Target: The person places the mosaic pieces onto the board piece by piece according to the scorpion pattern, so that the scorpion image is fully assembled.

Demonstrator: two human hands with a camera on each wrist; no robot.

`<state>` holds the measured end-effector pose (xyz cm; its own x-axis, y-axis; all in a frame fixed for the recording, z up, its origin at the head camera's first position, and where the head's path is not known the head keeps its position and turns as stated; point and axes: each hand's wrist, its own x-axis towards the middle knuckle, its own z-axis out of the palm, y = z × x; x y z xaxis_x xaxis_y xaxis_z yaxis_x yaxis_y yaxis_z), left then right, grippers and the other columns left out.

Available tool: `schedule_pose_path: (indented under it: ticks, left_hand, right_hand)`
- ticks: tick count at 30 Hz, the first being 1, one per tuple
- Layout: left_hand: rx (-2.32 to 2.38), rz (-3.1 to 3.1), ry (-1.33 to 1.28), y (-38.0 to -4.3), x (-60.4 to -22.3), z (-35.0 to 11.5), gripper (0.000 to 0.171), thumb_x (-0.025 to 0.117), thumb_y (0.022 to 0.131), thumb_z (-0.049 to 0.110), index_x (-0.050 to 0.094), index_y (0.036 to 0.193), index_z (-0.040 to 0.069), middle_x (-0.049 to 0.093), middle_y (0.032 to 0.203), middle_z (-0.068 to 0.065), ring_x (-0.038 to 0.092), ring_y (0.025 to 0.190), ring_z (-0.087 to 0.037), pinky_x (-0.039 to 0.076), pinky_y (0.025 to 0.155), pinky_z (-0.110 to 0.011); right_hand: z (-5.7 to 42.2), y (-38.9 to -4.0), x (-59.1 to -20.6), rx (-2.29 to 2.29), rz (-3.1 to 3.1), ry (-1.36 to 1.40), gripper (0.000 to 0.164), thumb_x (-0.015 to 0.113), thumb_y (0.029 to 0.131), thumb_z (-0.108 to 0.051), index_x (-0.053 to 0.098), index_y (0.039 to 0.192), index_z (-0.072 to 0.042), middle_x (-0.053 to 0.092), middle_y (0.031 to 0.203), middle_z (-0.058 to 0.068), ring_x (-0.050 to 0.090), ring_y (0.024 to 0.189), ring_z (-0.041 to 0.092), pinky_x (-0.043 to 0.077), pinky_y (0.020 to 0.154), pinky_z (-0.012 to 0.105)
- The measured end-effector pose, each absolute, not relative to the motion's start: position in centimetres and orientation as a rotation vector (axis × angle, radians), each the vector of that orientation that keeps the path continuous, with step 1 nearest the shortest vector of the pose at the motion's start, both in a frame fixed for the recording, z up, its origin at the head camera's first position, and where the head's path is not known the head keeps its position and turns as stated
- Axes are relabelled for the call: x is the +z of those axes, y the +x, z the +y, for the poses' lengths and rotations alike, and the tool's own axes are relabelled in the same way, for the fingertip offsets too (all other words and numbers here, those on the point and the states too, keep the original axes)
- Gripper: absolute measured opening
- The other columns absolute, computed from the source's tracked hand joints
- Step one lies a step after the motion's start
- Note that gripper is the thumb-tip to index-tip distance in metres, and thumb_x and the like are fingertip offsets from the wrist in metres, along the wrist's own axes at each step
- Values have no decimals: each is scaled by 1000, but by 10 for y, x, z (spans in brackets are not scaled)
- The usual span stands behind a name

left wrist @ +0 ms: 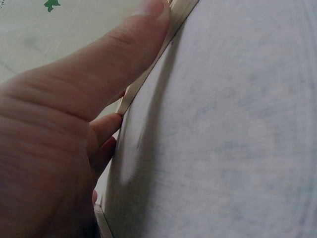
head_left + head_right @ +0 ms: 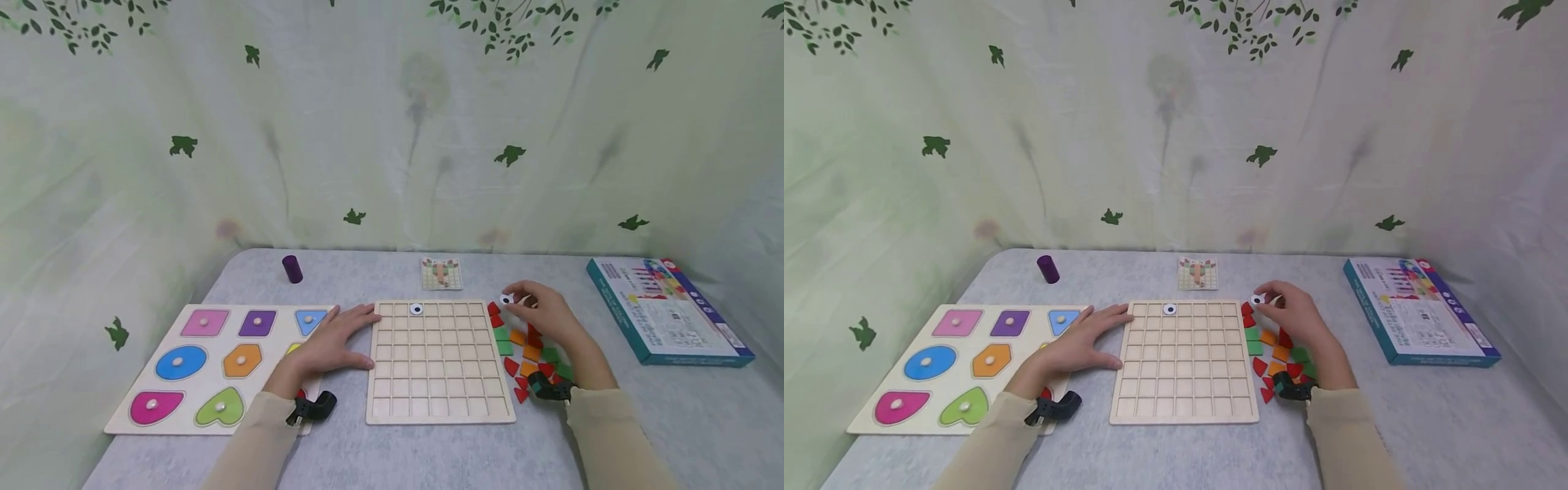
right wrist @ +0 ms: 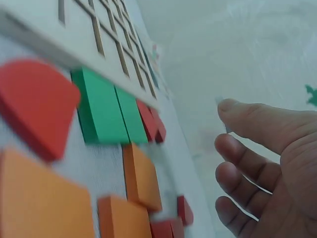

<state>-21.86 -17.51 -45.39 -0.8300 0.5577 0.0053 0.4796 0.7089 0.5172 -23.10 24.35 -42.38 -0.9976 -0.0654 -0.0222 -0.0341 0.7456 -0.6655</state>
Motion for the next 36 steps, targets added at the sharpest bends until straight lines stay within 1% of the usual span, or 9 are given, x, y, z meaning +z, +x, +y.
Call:
schedule_pose_path:
  ticks: [4,7,12,17,20,25,36]
  left_hand:
    - [769,2754,832,-218,-453,-176,87,82,77,51,45,151,23,30,165,-2,24,155,-27,1,127,-57]
    - [769,2750,827,-219,-453,-177,87,81,77,51,44,151,24,29,166,-1,24,155,-26,0,127,-56]
    - [776,2756,850,-218,-453,-175,87,81,77,53,46,150,22,30,165,-3,25,154,-28,1,127,-59]
    - [772,2764,849,-219,-453,-176,86,81,77,53,47,150,23,31,165,-3,25,154,-28,2,127,-59]
    - [777,2762,848,-219,-453,-176,86,81,77,52,46,150,23,31,165,-3,25,154,-29,2,127,-59]
    - [772,2756,843,-219,-453,-175,87,81,77,53,46,150,22,30,165,-3,25,154,-28,1,127,-58]
    - [767,2759,835,-219,-451,-174,87,81,77,52,46,150,21,30,165,-4,25,154,-28,0,127,-58]
  right_hand:
    - [231,-231,-422,-1128,2870,-150,32,69,95,-24,63,125,-15,63,110,11,55,94,25,51,71,26]
    - [222,-232,-422,-1124,2878,-226,29,69,94,-22,65,122,-14,62,104,10,55,88,23,50,67,27]
    - [207,-236,-424,-1083,2900,-310,25,71,93,-19,67,117,-12,61,94,7,56,84,21,50,66,27]
    - [195,-242,-423,-1106,2851,-358,24,70,94,-19,67,117,-12,61,94,6,57,80,21,52,64,28]
    - [190,-244,-424,-1107,2828,-420,22,69,95,-18,67,116,-12,61,92,6,56,76,20,51,63,29]
    - [181,-249,-427,-1069,2805,-501,21,71,93,-15,69,113,-11,61,90,5,57,77,18,51,67,29]
    - [162,-257,-432,-1042,2771,-431,20,74,91,-19,69,109,-14,62,91,4,57,83,19,49,73,31]
